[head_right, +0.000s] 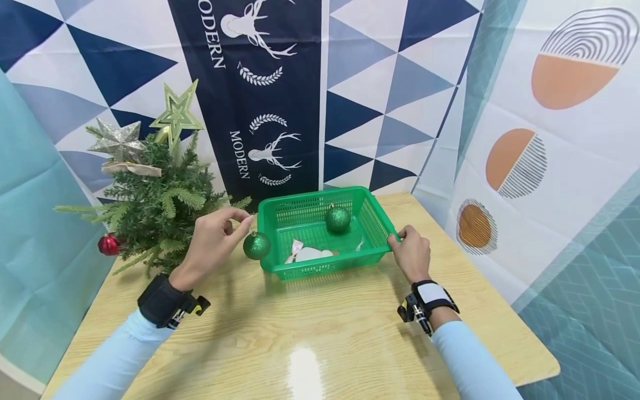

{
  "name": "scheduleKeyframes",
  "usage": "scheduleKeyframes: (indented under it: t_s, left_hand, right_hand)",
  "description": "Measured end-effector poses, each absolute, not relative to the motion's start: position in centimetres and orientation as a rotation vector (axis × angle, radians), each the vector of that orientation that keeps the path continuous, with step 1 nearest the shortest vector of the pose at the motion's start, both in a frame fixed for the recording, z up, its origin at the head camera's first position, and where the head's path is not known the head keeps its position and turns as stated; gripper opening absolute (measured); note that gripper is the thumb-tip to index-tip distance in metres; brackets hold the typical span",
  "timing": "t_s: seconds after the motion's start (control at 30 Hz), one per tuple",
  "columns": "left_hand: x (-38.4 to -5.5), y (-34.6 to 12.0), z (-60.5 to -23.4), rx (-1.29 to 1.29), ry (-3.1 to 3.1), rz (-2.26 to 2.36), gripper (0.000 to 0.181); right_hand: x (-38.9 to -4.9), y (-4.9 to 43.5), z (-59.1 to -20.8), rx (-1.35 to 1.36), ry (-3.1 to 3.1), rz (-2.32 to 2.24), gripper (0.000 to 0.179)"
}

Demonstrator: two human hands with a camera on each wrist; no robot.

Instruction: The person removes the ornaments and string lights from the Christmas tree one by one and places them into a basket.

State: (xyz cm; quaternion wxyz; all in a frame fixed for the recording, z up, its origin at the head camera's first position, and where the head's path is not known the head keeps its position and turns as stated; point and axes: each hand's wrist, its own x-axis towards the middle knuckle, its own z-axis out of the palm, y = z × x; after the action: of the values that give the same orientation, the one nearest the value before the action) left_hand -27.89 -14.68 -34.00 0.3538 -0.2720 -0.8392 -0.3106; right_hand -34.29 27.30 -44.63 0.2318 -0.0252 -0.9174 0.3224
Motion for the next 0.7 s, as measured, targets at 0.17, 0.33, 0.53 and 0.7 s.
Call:
scheduleKeyframes:
  t_s: [0.17,0.33,0.53,0.7]
  left_hand:
    - [-28.4,-14.2,-34.4,-0.707,-2.188,-0.804,0.008]
    - [-28.9,-13.7,-34.7,-0.707,-2.212,-0.811,0.01]
    - [-29.4,-13.1,-34.9,-0.704,-2.226,-0.806,0.01]
    - [-29.7,-12.7,-35.1,-0.686,-2.26,-0.811,0.012]
  right_hand:
    - [-34.4,27.3,-44.5,-0.077,-2.523,0.883,0.021]
    - [-34.3,27.4,-44.5,-0.077,-2.519,0.885,0.022]
    - [-34.2,27.3,-44.5,-0.089,-2.526,0.894,0.021]
    - [-34.2,27.3,-44.6,-0.085,-2.523,0.902,0.022]
